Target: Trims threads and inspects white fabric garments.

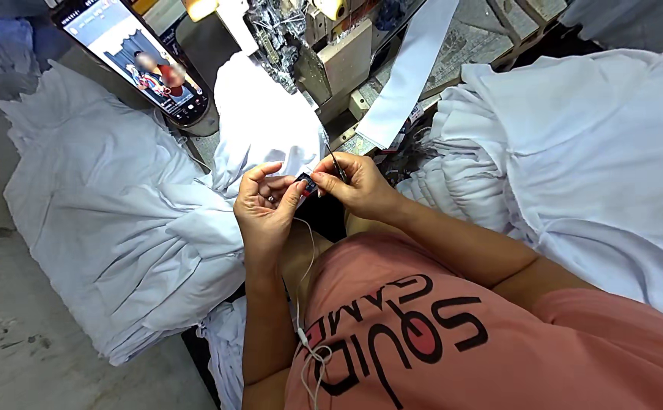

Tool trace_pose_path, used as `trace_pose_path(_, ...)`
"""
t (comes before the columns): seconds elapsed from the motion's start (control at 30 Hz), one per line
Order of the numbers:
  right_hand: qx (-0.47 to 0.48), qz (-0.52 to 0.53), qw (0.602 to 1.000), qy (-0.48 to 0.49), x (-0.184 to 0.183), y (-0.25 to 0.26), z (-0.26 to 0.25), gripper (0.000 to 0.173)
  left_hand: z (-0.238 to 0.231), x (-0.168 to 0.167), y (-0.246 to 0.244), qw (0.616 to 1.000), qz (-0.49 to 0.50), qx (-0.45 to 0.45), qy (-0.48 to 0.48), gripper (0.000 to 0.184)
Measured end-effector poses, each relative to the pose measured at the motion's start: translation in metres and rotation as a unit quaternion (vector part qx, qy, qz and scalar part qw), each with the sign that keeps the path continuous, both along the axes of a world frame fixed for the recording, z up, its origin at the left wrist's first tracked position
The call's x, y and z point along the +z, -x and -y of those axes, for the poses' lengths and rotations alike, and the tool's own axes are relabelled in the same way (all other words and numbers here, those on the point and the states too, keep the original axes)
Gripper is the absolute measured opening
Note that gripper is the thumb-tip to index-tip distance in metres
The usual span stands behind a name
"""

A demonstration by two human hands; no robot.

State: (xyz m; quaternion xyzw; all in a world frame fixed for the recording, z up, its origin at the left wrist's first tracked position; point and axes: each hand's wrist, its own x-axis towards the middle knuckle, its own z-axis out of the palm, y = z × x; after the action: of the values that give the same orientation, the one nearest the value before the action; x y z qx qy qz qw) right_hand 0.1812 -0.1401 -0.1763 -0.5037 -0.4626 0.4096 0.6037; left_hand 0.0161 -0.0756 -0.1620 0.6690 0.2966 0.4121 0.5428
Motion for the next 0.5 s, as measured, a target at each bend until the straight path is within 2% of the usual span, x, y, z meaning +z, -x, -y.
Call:
trace_pose_path(0.17, -0.025, 0.053, 0.998, -0.023, -0.006, -0.003, 0.0, 0.011, -0.004, 0.003, -0.002, 1.0, -0.021, 0.0, -0.009, 0.044)
trace_pose_path(0.27, -0.12, 0.152, 0.977, -0.087, -0.021, -0.018, -0.015, 0.013, -0.015, 0.008, -0.005, 0.999, -0.038, -0.008, -0.031, 0.044)
trace_pose_path(0.33, -0.172, 0.188, 0.962, -0.095, -0.032, -0.028, -0.03, 0.015, -0.027, 0.013, -0.013, 0.998, -0.036, 0.001, -0.046, 0.044)
trace_pose_path(0.5, -0.134, 0.177, 0.973, -0.066, -0.039, -0.03, -0.051, 0.025, -0.064, 0.016, -0.037, 0.996, -0.042, 0.012, -0.072, 0.044)
